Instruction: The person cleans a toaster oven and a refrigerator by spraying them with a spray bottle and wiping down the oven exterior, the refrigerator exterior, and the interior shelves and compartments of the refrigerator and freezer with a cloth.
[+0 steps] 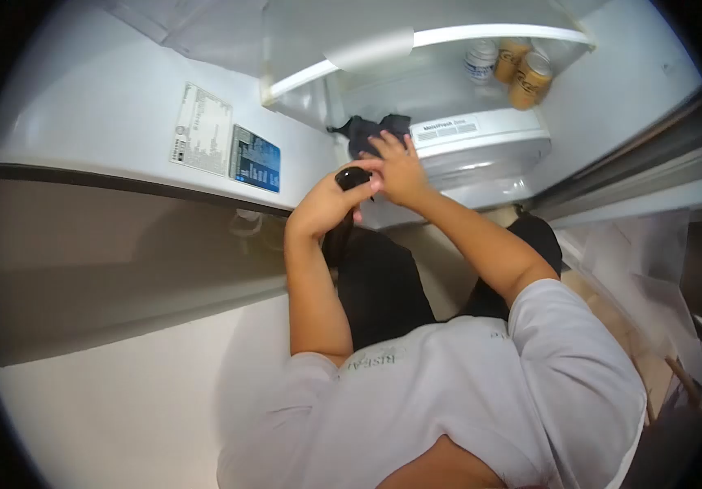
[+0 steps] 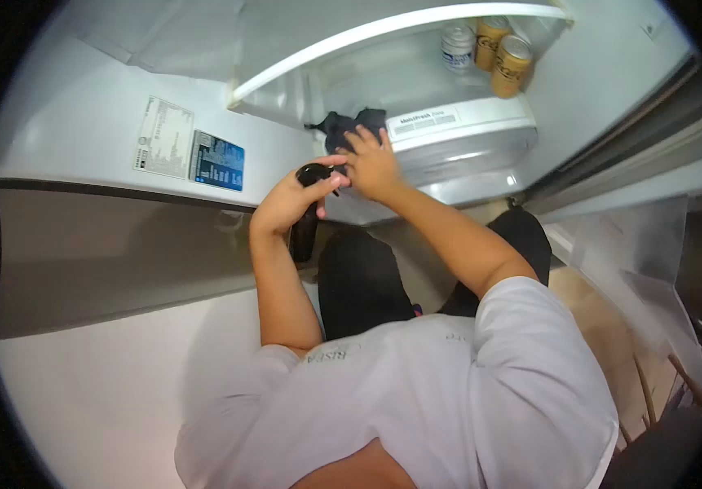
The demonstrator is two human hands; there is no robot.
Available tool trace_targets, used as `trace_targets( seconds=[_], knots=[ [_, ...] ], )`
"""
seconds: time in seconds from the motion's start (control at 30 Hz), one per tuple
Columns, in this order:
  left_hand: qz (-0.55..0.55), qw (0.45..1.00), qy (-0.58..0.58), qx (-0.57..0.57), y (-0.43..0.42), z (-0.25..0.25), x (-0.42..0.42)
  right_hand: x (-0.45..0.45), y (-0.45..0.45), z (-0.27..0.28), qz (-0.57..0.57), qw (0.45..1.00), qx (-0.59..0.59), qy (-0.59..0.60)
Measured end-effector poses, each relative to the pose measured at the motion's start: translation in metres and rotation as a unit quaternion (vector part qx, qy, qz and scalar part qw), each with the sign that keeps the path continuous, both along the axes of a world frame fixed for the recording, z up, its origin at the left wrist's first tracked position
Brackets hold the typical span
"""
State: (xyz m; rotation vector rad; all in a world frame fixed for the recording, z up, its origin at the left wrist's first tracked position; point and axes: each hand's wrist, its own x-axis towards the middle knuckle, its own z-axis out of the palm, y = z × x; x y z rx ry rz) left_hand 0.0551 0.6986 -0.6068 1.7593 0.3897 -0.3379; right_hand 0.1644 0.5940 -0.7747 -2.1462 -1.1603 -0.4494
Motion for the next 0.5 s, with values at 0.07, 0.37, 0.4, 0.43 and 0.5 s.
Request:
trace_targets(
  seconds=[0.07, 0.37, 0.4, 0.43, 0.5],
  knots=[
    [0.023, 0.997, 0.038, 0.065, 0.000, -0.032, 0.015, 0.008, -0.039, 0.002, -0.054, 0.998, -0.023, -0.022],
    [0.084, 0.979, 0.093, 0.158, 0.012, -0.118, 0.037, 0.060, -0.167, -0.056, -0.479, 0.864, 0.148, -0.041],
    [0.098, 0.980, 0.079, 0.156, 0.011, -0.121, 0.037, 0.055, -0.165, -0.079, -0.552, 0.810, 0.198, 0.006],
    [0.112, 0.980, 0.060, 0.153, 0.011, -0.122, 0.040, 0.056, -0.161, -0.108, -0.617, 0.745, 0.249, 0.050],
    [0.131, 0.981, 0.072, 0.126, 0.012, -0.125, 0.038, 0.053, -0.160, -0.156, -0.702, 0.596, 0.252, 0.298]
  ],
)
